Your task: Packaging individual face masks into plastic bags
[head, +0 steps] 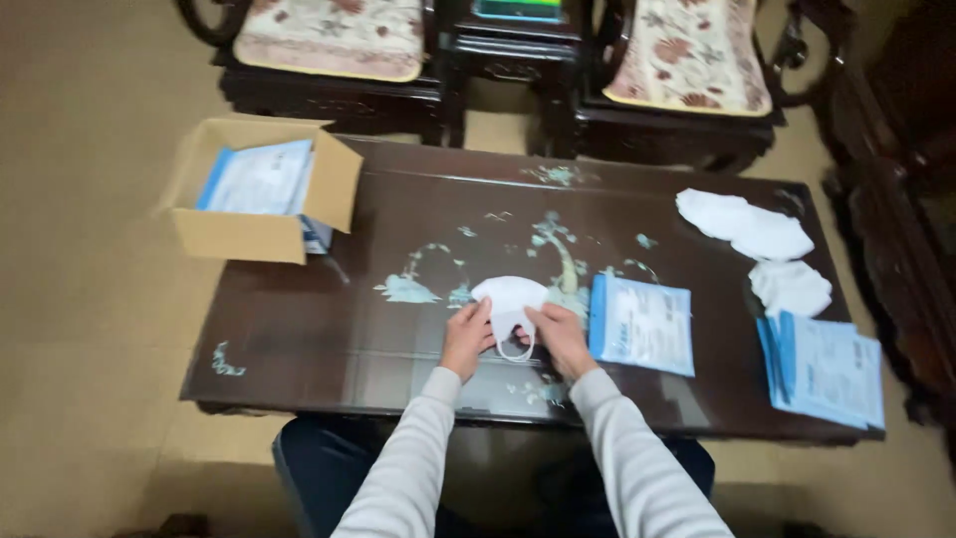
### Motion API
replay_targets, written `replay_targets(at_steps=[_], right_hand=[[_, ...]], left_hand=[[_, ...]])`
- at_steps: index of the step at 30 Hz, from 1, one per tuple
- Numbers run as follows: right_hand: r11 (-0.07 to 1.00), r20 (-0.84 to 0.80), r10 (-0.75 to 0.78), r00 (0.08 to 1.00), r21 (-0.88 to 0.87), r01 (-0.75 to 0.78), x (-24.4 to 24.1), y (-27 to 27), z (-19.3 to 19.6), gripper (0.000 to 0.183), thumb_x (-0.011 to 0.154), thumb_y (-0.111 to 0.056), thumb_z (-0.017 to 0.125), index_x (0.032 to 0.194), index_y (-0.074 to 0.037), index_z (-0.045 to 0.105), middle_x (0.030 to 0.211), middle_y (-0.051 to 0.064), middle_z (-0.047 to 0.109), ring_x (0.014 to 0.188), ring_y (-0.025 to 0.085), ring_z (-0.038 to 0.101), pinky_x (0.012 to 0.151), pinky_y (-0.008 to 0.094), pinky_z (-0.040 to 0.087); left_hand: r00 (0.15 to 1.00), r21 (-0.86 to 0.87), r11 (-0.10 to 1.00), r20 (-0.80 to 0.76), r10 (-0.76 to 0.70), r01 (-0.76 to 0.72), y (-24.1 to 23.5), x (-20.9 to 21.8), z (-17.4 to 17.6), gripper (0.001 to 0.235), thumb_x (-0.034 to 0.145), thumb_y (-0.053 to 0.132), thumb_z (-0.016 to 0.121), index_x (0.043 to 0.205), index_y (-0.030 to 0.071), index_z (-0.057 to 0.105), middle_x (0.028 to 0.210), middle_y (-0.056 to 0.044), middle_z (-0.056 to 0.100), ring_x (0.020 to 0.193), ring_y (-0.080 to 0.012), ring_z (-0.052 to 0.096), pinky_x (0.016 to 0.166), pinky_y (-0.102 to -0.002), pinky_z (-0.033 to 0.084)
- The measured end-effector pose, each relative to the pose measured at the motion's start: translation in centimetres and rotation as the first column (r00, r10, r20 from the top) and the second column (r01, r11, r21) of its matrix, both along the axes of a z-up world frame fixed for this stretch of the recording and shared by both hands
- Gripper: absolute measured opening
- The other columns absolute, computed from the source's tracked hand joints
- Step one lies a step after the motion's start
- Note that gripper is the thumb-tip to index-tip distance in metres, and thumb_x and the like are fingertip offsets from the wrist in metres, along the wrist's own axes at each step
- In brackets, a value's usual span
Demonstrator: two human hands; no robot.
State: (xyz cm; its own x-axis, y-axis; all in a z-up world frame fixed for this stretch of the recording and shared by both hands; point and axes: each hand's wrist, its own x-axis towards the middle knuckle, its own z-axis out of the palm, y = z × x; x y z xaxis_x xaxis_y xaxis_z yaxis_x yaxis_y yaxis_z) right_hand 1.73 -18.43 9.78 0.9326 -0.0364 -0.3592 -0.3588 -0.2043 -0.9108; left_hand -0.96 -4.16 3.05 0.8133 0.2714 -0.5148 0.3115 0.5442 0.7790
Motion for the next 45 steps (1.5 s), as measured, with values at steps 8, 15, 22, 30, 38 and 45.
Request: replay_targets(at_steps=[8,15,22,30,38,45], right_hand=[[0.950,-0.145,0.097,0.985,0.309,-0.048,0.6,-0.6,-0.5,0.018,0.089,-0.012,0.078,0.077,-0.004,0.066,0.060,0.014,0.070,0.052,0.019,0.073,0.049,0.027,0.061],[0.942,-0.142,0.094,0.985,0.332,-0.042,0.4,-0.9,-0.3,0.010,0.092,-0.009,0.071,0.089,0.000,0.071,0.070,0.015,0.074,0.054,0.017,0.073,0.053,0.027,0.064],[0.904,-0.250,0.150,0.957,0.427,-0.030,0.1,-2.0,2.4,0.012,0.093,-0.011,0.065,0.096,0.000,0.070,0.079,0.012,0.074,0.063,0.018,0.075,0.062,0.032,0.066],[0.947,-0.211,0.048,0.976,0.321,0.023,1.7,-2.5,-5.0,0.038,0.079,-0.001,0.082,0.116,-0.001,0.074,0.091,0.018,0.078,0.074,0.022,0.078,0.063,0.034,0.066],[0.993,0.157,-0.063,0.986,-0.088,0.077,0.8,-2.5,-5.7,0.026,0.086,-0.024,0.084,0.109,-0.013,0.080,0.091,0.006,0.080,0.088,0.020,0.077,0.073,0.035,0.064],[0.647,0.645,0.262,0.718,-0.670,0.365,0.3,-11.7,0.8,0.042,0.092,-0.023,0.075,0.127,-0.001,0.065,0.115,0.022,0.068,0.109,0.042,0.066,0.095,0.051,0.054]], left_hand=[[0.996,-0.002,0.998,-0.054,-0.064,0.064,-0.6,-0.4,1.7,0.029,0.091,0.011,0.076,0.112,-0.007,0.067,0.093,-0.024,0.072,0.069,-0.0294,0.076,0.061,-0.040,0.068],[0.991,-0.042,0.994,-0.085,-0.105,0.101,0.1,-1.5,4.7,0.030,0.094,0.012,0.070,0.118,-0.005,0.065,0.091,-0.025,0.070,0.071,-0.0318,0.077,0.063,-0.042,0.068],[0.988,-0.038,0.992,-0.095,-0.122,0.119,0.3,-1.9,5.1,0.034,0.086,0.005,0.076,0.119,0.000,0.069,0.090,-0.022,0.070,0.069,-0.0316,0.076,0.066,-0.043,0.068],[0.998,-0.278,0.958,0.027,-0.060,0.065,0.7,-3.1,8.3,0.044,0.105,0.027,0.059,0.144,0.007,0.057,0.131,-0.018,0.066,0.122,-0.0270,0.062,0.104,-0.044,0.052],[0.983,-0.252,0.962,-0.175,0.059,-0.103,-1.9,-1.0,3.6,0.054,0.095,0.022,0.078,0.138,-0.001,0.055,0.132,-0.022,0.065,0.121,-0.0372,0.065,0.100,-0.052,0.056],[0.986,-0.200,0.980,-0.167,-0.018,-0.016,-1.8,-1.8,5.8,0.048,0.097,0.021,0.074,0.137,-0.001,0.058,0.135,-0.024,0.064,0.123,-0.0395,0.063,0.100,-0.053,0.056]])
